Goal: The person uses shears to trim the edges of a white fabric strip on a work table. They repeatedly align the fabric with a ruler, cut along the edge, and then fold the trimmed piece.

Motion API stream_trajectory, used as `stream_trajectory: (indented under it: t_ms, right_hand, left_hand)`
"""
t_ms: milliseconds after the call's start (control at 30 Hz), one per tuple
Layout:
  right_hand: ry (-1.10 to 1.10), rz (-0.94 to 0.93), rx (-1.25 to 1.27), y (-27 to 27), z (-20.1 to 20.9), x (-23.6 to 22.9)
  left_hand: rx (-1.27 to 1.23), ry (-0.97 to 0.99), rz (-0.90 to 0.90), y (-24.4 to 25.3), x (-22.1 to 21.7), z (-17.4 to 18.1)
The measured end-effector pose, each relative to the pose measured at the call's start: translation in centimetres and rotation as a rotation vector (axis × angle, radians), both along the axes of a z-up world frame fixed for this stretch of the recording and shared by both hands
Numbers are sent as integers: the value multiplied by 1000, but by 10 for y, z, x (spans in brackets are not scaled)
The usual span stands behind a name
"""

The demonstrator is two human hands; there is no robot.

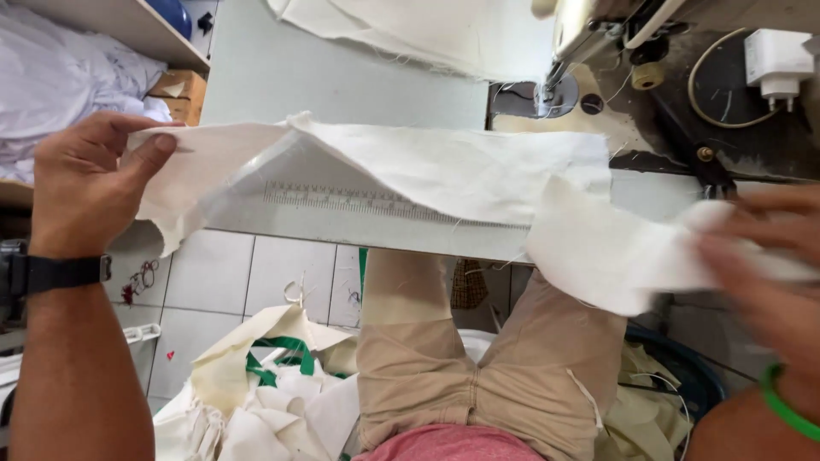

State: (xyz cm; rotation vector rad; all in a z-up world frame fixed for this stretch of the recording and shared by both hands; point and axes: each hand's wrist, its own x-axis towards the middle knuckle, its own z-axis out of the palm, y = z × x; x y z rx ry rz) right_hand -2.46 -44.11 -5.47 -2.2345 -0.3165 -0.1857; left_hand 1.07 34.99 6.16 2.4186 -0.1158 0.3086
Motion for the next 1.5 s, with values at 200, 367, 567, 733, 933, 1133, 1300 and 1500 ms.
stream_trajectory:
  t_ms: [200, 367, 567, 733, 933, 1133, 1300, 1500]
  right_hand:
    - [-205, 131, -757, 193, 111, -10]
    - [626, 624, -782, 157, 127, -18]
    - [23, 380, -465, 175, 117, -15]
    - [-43, 248, -779, 201, 86, -6]
    - [185, 203, -371, 173, 94, -13]
    - [348, -111, -322, 186, 108, 42]
    - [350, -79, -334, 193, 99, 78]
    - [159, -100, -531, 163, 137, 55]
  left_hand:
    - [54, -8, 34, -2, 2, 2]
    - [-141, 50, 110, 13, 4, -8]
    - [-182, 77, 81, 19, 11, -19]
    - [-186, 75, 86, 24, 12, -11]
    - [41, 245, 208, 56, 39, 27]
    - [801, 136, 78, 6, 102, 17]
    - [289, -253, -398, -186, 72, -49]
    - [654, 80, -537, -265, 56, -69]
